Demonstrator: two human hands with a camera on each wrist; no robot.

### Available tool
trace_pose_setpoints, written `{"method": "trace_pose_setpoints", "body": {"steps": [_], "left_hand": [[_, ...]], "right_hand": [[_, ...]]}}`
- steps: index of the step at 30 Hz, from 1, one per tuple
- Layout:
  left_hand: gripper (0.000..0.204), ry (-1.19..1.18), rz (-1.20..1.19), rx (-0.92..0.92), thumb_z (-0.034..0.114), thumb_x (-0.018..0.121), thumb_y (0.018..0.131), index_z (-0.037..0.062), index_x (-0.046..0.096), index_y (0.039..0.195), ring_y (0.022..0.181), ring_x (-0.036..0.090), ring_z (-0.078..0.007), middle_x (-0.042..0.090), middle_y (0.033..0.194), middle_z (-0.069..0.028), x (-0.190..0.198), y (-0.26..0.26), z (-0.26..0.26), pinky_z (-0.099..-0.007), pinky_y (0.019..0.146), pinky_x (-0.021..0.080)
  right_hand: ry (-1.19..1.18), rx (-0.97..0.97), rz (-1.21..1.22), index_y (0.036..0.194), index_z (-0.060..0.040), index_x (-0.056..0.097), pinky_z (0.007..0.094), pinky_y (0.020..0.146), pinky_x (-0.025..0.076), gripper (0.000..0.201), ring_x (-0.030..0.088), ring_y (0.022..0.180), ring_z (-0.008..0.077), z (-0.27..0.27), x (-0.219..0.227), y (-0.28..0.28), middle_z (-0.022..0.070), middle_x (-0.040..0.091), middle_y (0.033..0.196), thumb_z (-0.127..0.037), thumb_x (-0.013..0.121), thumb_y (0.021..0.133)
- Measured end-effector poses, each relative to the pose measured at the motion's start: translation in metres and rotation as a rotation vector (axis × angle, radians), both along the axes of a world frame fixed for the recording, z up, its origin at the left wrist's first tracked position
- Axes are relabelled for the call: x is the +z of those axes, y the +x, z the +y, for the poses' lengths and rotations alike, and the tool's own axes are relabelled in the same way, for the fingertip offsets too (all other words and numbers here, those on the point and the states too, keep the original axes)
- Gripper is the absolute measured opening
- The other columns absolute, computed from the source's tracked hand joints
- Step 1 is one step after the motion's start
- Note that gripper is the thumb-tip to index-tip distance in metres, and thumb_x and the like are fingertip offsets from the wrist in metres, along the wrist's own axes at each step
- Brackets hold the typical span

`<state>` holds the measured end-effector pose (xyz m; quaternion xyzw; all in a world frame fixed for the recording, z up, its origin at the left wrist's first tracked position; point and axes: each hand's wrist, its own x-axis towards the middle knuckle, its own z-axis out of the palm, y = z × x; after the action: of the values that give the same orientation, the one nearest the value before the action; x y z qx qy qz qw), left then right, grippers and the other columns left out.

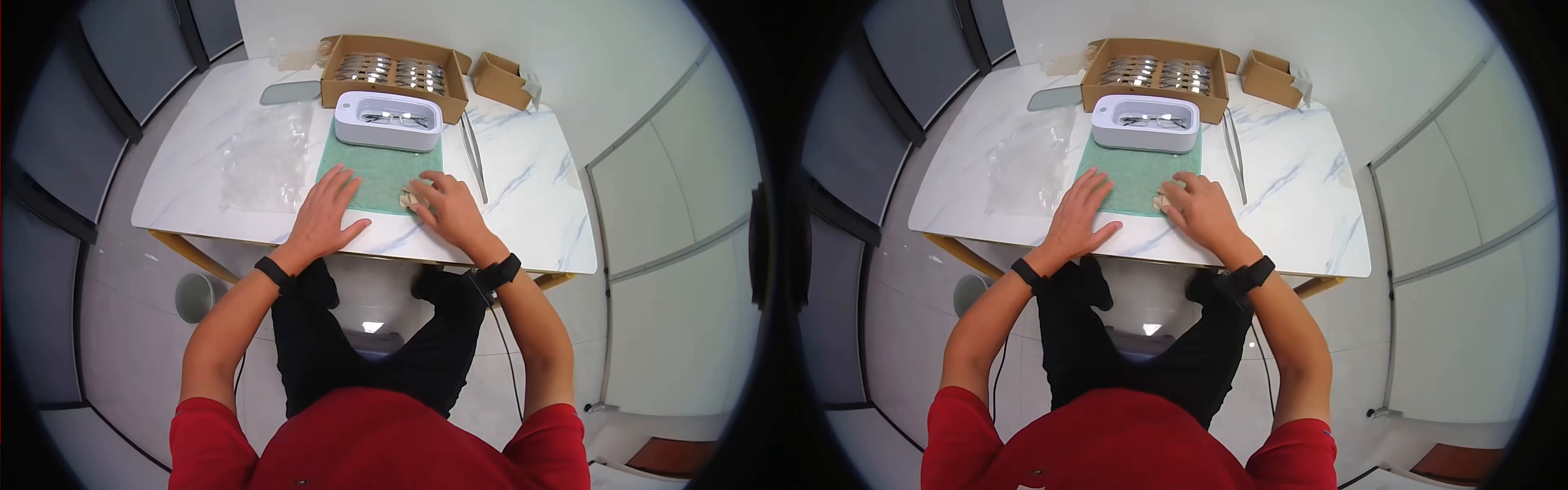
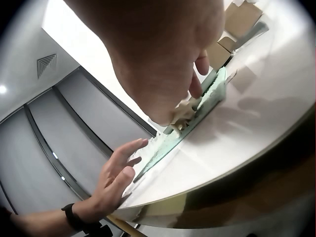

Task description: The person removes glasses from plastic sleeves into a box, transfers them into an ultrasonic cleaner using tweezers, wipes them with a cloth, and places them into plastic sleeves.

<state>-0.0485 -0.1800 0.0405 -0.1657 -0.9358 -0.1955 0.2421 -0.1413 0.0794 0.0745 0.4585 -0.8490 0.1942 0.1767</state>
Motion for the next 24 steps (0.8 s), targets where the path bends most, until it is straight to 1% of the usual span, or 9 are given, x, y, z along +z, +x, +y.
{"method": "trace_pose_setpoints", "body": {"steps": [4, 7, 9, 10, 13, 15, 19, 21, 24], "left_hand": [[0.066, 0.031, -0.015, 0.032, 0.037, 0.072, 0.083, -0.0003, 0.051, 0.133, 0.14, 0.033, -0.0369, 0.045, 0.141, -0.0197, 0.0, 0.003, 0.0, -0.0469, 0.111, 0.034], [0.066, 0.032, -0.002, 0.036, 0.038, 0.072, 0.083, -0.0002, 0.051, 0.133, 0.14, 0.034, -0.0367, 0.046, 0.141, -0.0195, 0.001, 0.001, -0.001, -0.0469, 0.111, 0.035], [0.067, 0.02, -0.014, 0.037, 0.039, 0.072, 0.083, -0.0003, 0.051, 0.133, 0.14, 0.034, -0.0368, 0.046, 0.141, -0.0194, -0.001, 0.001, 0.0, -0.0468, 0.111, 0.035], [0.067, 0.027, -0.011, 0.035, 0.039, 0.072, 0.083, -0.0003, 0.051, 0.133, 0.14, 0.034, -0.0368, 0.046, 0.141, -0.0194, -0.002, 0.001, 0.0, -0.0468, 0.111, 0.035], [0.067, 0.025, -0.013, 0.044, 0.04, 0.072, 0.083, -0.0004, 0.052, 0.133, 0.139, 0.035, -0.0369, 0.048, 0.139, -0.0198, -0.003, -0.001, -0.001, -0.0468, 0.111, 0.035], [0.066, 0.024, -0.024, 0.036, 0.041, 0.071, 0.083, -0.0011, 0.053, 0.131, 0.138, 0.036, -0.0372, 0.049, 0.136, -0.0201, -0.005, 0.0, -0.002, -0.0467, 0.111, 0.036], [0.064, 0.038, -0.007, 0.039, 0.041, 0.071, 0.083, -0.0018, 0.055, 0.129, 0.137, 0.038, -0.0373, 0.051, 0.133, -0.0203, -0.009, 0.001, -0.002, -0.0462, 0.111, 0.036], [0.062, 0.043, -0.007, 0.03, 0.037, 0.072, 0.082, -0.0015, 0.055, 0.128, 0.137, 0.037, -0.0362, 0.051, 0.133, -0.0191, -0.01, 0.0, -0.002, -0.0457, 0.11, 0.037], [0.061, 0.046, -0.008, 0.024, 0.037, 0.072, 0.083, -0.0016, 0.056, 0.127, 0.137, 0.038, -0.0363, 0.051, 0.132, -0.0191, -0.01, 0.001, -0.003, -0.0458, 0.11, 0.037]], "right_hand": [[0.168, 0.01, -0.106, 0.104, -0.0069, 0.07, 0.0403, 0.082, 0.046, 0.025, 0.063, 0.095, 0.0292, -0.008, 0.003, 0.003, 0.0144, 0.065, 0.111, -0.024, 0.069, 0.086], [0.059, 0.01, -0.113, 0.099, -0.0049, 0.071, 0.0414, 0.082, 0.048, 0.024, 0.064, 0.093, 0.0314, 0.007, 0.017, -0.012, 0.0156, 0.066, 0.104, -0.026, 0.069, 0.087], [-0.19, -0.31, -0.085, 0.103, -0.0027, 0.069, 0.0439, 0.083, 0.05, 0.033, 0.063, 0.093, 0.0342, 0.023, 0.012, -0.043, 0.0184, 0.065, 0.105, -0.031, 0.069, 0.086], [-0.185, -0.312, -0.08, 0.103, -0.0027, 0.069, 0.0439, 0.083, 0.05, 0.033, 0.063, 0.093, 0.0342, 0.032, 0.007, -0.054, 0.0184, 0.065, 0.105, -0.031, 0.069, 0.086], [0.073, -0.56, 0.052, 0.108, 0.0002, 0.067, 0.0465, 0.083, 0.052, 0.042, 0.064, 0.095, 0.0379, 0.046, 0.002, -0.075, 0.0221, 0.064, 0.106, -0.035, 0.07, 0.085], [0.251, -0.746, -0.204, 0.107, 0.0051, 0.066, 0.0475, 0.08, 0.053, 0.042, 0.066, 0.089, 0.0407, 0.044, 0.003, -0.078, 0.0248, 0.065, 0.104, -0.031, 0.067, 0.086], [0.317, -0.707, -0.348, 0.11, 0.0059, 0.063, 0.0459, 0.081, 0.053, 0.039, 0.066, 0.082, 0.043, 0.074, -0.019, -0.111, 0.0237, 0.067, 0.093, -0.023, 0.064, 0.085], [0.21, -0.63, -0.289, 0.112, 0.0056, 0.06, 0.0423, 0.068, 0.056, 0.035, 0.068, 0.07, 0.0355, 0.093, -0.027, -0.114, 0.0181, 0.068, 0.08, -0.017, 0.059, 0.086], [-0.315, -0.79, -0.712, 0.113, 0.003, 0.06, 0.0279, 0.047, 0.048, 0.027, 0.063, 0.065, 0.015, 0.108, -0.008, -0.1, 0.0092, 0.063, 0.082, -0.011, 0.052, 0.091]]}}
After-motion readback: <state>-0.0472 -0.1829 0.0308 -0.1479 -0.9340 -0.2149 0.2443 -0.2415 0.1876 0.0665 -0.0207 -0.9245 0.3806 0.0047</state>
